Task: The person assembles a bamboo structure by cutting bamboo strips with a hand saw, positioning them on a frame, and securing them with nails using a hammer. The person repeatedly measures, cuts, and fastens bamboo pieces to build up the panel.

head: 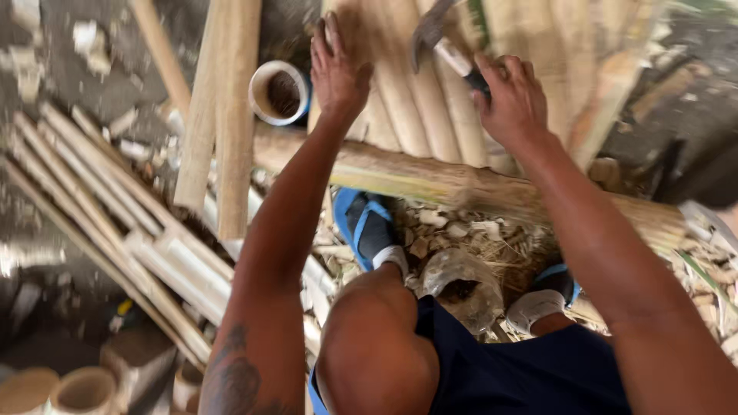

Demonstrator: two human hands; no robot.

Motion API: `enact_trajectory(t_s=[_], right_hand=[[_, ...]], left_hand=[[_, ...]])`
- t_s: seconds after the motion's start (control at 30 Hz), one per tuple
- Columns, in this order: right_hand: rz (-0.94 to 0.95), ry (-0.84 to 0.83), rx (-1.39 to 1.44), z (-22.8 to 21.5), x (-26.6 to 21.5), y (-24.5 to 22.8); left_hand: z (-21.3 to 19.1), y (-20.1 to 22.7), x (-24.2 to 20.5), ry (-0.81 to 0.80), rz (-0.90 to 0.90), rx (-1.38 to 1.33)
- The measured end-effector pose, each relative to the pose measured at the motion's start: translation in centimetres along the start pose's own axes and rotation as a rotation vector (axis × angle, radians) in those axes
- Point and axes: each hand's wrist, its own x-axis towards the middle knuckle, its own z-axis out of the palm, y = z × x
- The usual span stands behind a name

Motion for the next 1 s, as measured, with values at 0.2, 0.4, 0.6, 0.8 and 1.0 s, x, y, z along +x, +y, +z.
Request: enact_trajectory(t_s=[0.2,0.4,0.6,0.8,1.0], right_hand=[[0.211,-0.532,-0.208,-16.8,-5.1,10.7],[0.406,-0.345,-0.178,-29.0,-20.0,18.0],[0.688,0.115,0.275,-20.8,-36.9,16.0],[1.431,0.674,1.029,-12.3,-46.8,17.0],[1.688,1.231,1.504,-10.4,-48.6,29.3]], left_hand=[[-6.8,15.7,1.3,-0.36,0.521,-0.201],[-8.4,35.4,-4.2,-0.758,0.825,-0.052],[-0.5,49.7,-18.3,-1.066,0.852,-0.066],[8.0,54.1,-30.4,-1.243,1.115,-0.08],[12.4,54.1,-31.5,-1.301,1.047,-0.054]])
